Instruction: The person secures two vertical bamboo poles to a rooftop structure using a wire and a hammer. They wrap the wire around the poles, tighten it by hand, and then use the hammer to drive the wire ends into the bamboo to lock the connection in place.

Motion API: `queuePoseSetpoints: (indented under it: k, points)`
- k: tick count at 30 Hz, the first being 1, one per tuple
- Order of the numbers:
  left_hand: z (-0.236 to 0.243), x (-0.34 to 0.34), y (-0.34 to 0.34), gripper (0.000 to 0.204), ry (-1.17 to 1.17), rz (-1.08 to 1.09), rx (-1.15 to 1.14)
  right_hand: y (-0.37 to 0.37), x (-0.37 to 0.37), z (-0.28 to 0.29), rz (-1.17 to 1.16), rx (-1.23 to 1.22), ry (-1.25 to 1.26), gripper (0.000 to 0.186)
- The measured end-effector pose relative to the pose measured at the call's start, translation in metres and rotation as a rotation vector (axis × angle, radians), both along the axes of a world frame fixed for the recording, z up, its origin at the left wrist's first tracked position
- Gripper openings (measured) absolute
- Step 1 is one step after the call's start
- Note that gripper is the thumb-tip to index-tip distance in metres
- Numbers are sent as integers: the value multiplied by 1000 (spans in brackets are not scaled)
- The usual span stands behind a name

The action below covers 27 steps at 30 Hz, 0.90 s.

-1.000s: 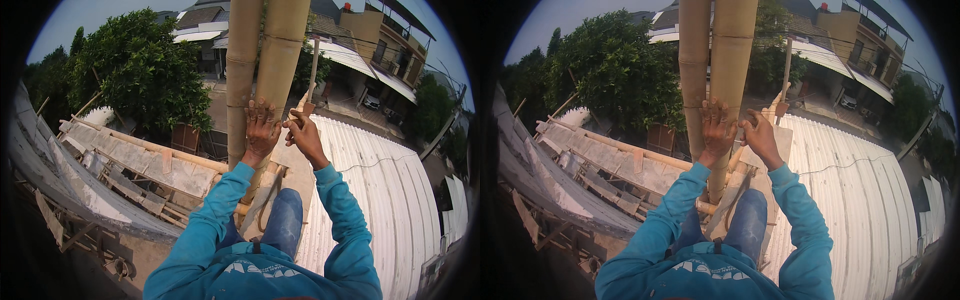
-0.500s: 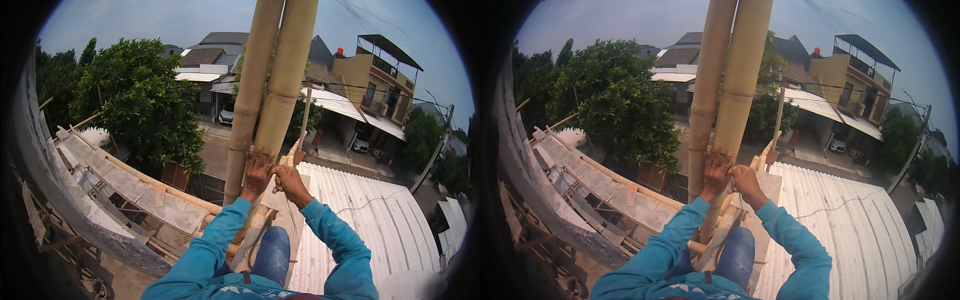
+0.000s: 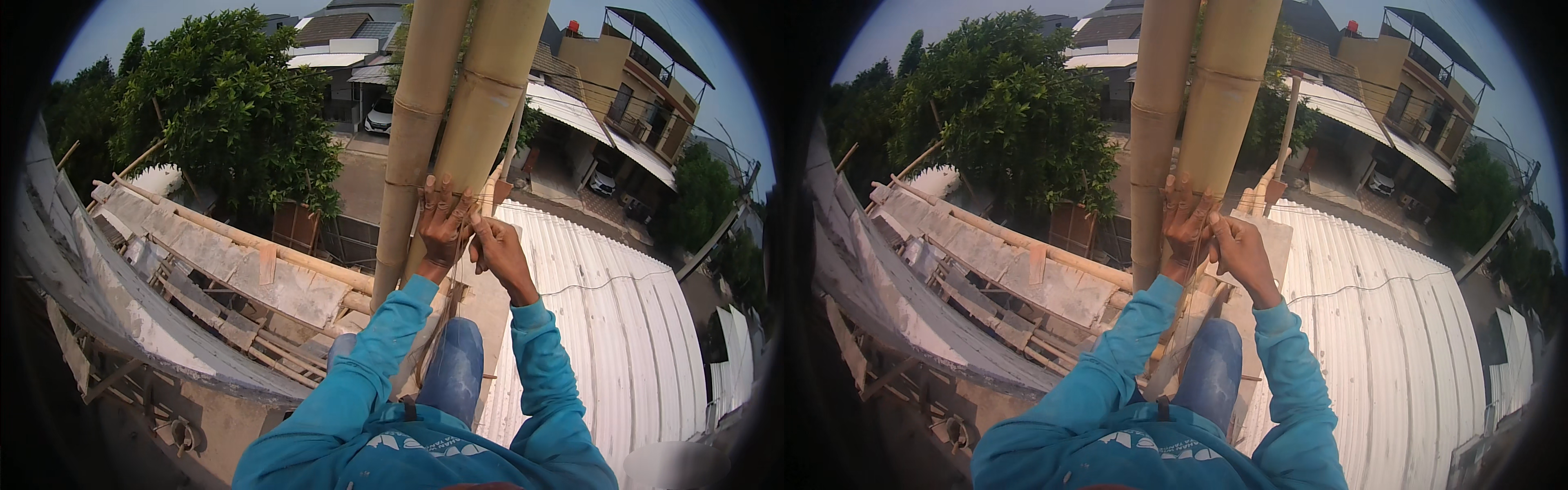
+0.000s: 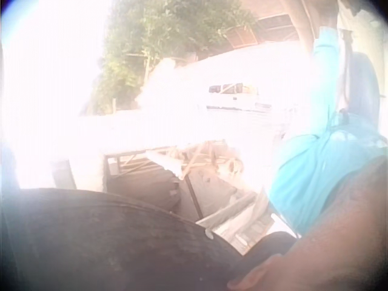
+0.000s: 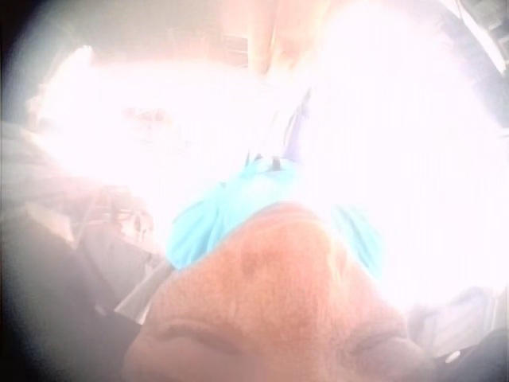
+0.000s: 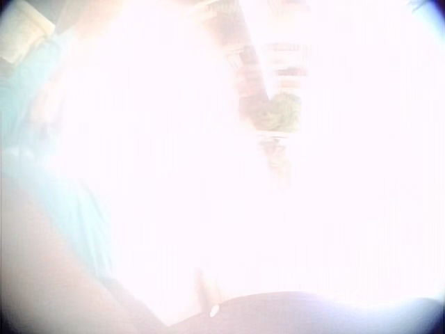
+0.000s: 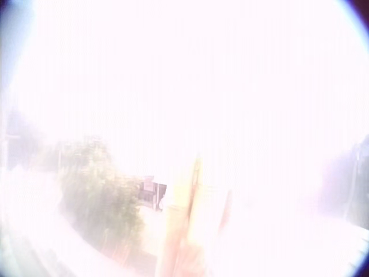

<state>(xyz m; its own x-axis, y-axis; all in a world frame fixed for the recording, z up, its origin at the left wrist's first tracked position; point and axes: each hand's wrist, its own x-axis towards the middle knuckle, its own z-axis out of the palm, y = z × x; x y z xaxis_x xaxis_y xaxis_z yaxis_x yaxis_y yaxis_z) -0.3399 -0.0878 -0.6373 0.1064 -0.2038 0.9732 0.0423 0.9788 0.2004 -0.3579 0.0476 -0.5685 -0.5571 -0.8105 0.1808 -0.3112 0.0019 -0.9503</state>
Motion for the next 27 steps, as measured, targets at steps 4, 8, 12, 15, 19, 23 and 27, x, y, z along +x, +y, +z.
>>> queuePoseSetpoints:
  k: [4, 8, 12, 15, 19, 23, 27]
  points:
    - [1, 1, 5, 43, -12, -13, 28, -1, -26, -25, -218, -348, -140, 47]
    - [3, 6, 4, 43, -6, -8, 42, -20, -16, -20, -101, -690, -156, 54]
    - [6, 5, 8, 42, 17, -22, 65, -32, -32, -26, -37, -954, -353, 44]
    - [6, 6, 10, 40, 51, -63, 111, -41, -16, -15, -57, -1159, -730, 37]
    - [8, 9, 9, 41, 20, -88, 126, -40, -35, -21, 188, -1230, -1025, 39]
    - [6, 12, 5, 51, -41, 46, 113, -41, -46, -18, 215, -1149, -1047, 41]
    - [7, 9, 4, 79, 27, -126, 159, -38, -46, -14, 203, -1101, -991, 40]
